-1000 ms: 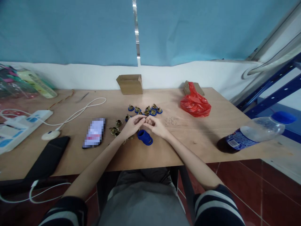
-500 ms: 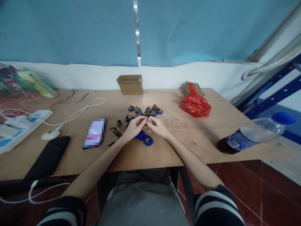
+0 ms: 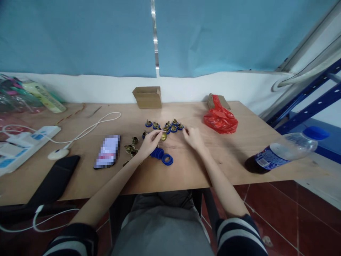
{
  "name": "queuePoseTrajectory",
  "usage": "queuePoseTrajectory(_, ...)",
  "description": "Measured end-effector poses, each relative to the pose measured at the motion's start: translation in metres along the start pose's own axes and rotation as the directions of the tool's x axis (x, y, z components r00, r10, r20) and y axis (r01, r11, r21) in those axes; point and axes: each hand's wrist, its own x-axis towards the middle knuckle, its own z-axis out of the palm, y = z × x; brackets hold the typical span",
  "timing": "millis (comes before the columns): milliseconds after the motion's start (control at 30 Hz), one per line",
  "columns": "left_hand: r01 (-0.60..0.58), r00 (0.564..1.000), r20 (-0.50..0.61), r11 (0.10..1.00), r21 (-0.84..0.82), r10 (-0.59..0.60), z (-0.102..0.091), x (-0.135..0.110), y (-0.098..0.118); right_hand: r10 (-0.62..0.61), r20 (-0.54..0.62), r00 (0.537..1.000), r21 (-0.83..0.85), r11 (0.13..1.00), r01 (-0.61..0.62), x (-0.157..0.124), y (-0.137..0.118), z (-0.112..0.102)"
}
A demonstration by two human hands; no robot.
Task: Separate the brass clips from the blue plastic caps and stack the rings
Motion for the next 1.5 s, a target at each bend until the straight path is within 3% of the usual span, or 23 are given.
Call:
queuePoseTrajectory(167, 0.087, 0.996, 0.022, 0.992, -0.095, -0.085, 0.001, -0.002, 0.001, 0.083, 0.096, 0.992, -0.151, 0.986, -0.068, 0.001, 0.024, -0.003)
queuePoseTrajectory(300, 0.162, 0.987, 0.035, 0.968, -0.192, -0.158, 0.001, -0.002, 0.002, 0.147, 0.061, 0.987, -0.191, 0.972, -0.133, 0.001, 0.028, -0.001)
queuePoseTrajectory(367, 0.183, 0.983, 0.036, 0.954, -0.237, -0.179, 0.001, -0.002, 0.001, 0.12, 0.027, 0.992, -0.165, 0.98, -0.114, 0.001, 0.027, 0.0)
queuePoseTrajectory(433, 0.194, 0.981, 0.037, 0.943, -0.271, -0.191, 0.002, -0.002, 0.001, 0.011, 0.044, 0.999, -0.051, 0.999, -0.009, 0.0, 0.023, 0.001)
queuePoseTrajectory(500, 0.206, 0.978, 0.038, 0.927, -0.312, -0.204, 0.003, -0.002, 0.002, -0.15, 0.145, 0.978, 0.17, 0.978, 0.125, -0.002, 0.015, 0.004)
queuePoseTrajectory(600, 0.216, 0.975, 0.033, 0.9, -0.378, -0.219, 0.006, -0.004, 0.003, -0.379, 0.312, 0.871, 0.518, 0.837, 0.178, -0.009, -0.002, 0.013)
queuePoseTrajectory(700, 0.192, 0.978, 0.008, 0.891, -0.412, -0.207, 0.009, -0.004, 0.003, -0.527, 0.301, 0.795, 0.618, 0.742, 0.258, -0.017, -0.021, 0.024)
queuePoseTrajectory(867, 0.15, 0.977, -0.069, 0.883, -0.445, -0.201, 0.012, -0.004, -0.001, -0.592, 0.217, 0.776, 0.537, 0.736, 0.412, -0.023, -0.037, 0.037)
queuePoseTrajectory(1100, 0.145, 0.973, -0.091, 0.87, -0.471, -0.212, 0.013, -0.004, -0.002, -0.611, 0.227, 0.759, 0.324, 0.782, 0.532, -0.025, -0.044, 0.05)
queuePoseTrajectory(1267, 0.128, 0.973, -0.123, 0.902, -0.412, -0.194, 0.014, -0.004, -0.004, -0.573, 0.248, 0.781, 0.123, 0.819, 0.561, -0.026, -0.049, 0.06)
queuePoseTrajectory(1500, 0.092, 0.969, -0.169, 0.893, -0.44, -0.182, 0.015, -0.002, 0.005, -0.646, 0.197, 0.738, -0.001, 0.752, 0.659, -0.025, -0.053, 0.059)
